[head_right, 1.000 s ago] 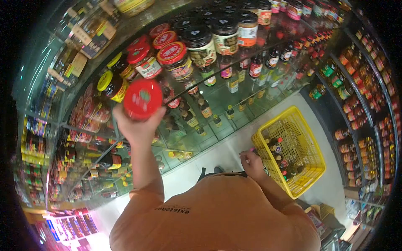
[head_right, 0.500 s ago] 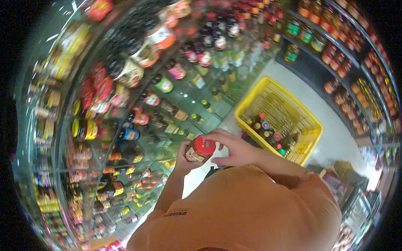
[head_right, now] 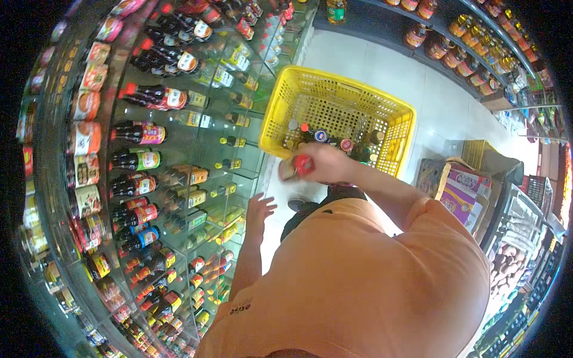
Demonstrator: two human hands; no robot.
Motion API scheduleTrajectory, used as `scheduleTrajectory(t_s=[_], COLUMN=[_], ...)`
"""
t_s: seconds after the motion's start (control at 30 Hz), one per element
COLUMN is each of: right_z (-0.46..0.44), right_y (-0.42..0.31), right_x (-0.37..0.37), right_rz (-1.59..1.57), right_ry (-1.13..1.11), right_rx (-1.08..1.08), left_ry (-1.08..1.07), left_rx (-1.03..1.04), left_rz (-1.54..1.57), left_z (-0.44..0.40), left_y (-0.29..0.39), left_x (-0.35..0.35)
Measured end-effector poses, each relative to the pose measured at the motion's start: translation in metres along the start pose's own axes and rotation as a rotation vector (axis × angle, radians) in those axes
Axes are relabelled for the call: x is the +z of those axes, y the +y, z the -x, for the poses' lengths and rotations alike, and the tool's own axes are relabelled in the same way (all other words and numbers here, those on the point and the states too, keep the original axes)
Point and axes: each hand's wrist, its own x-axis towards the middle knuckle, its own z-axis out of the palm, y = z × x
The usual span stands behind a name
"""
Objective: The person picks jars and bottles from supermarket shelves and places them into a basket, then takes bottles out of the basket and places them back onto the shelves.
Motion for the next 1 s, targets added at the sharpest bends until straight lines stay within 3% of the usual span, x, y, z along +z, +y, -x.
scheduleTrajectory(t_s=[0.17,0.3,0.4,0.43,0.47,0.5,0.53,0.57,0.63,0.7,0.83,0.97,1.0], right_z=[-0.004,-0.013,-0.018,-0.021,-0.023,-0.025,-0.023,-0.016,-0.015,-0.014,-0.013,-0.010,-0.010], right_y=[0.108,0.223,0.302,0.308,0.308,0.309,0.326,0.350,0.364,0.361,0.380,0.412,0.413], right_x=[-0.054,-0.056,-0.041,-0.041,-0.039,-0.036,-0.028,-0.017,-0.004,0.003,0.008,0.027,0.030], right_rz=[0.293,0.482,0.567,0.561,0.552,0.542,0.534,0.621,0.708,0.815,0.699,0.807,0.807], right_ry=[0.191,0.173,-0.010,-0.018,-0.090,-0.164,-0.171,-0.246,-0.333,-0.322,-0.373,-0.361,-0.364], right_rx=[0.627,0.634,0.790,0.778,0.863,0.946,0.937,0.914,0.882,0.979,0.968,0.955,0.955], left_ry=[0.247,0.350,0.471,0.256,0.269,0.314,0.277,-0.025,0.237,0.275,0.247,0.192,0.233], left_rx=[-0.314,-0.462,-0.632,-0.307,-0.354,-0.628,-0.688,-0.544,-0.720,-0.730,-0.702,-0.592,-0.762], left_rz=[-0.205,-0.255,-0.153,-0.523,-0.481,-0.425,-0.385,-0.912,-0.513,-0.522,-0.631,-0.794,-0.632], left_z=[0.034,0.104,0.163,0.197,0.218,0.220,0.237,0.250,0.290,0.300,0.309,0.294,0.279], left_y=[-0.106,-0.193,-0.219,-0.262,-0.289,-0.250,-0.261,-0.272,-0.347,-0.331,-0.317,-0.299,-0.282], left_x=[-0.032,-0.064,-0.057,-0.073,-0.077,-0.056,-0.056,-0.061,-0.071,-0.049,-0.028,-0.020,-0.018])
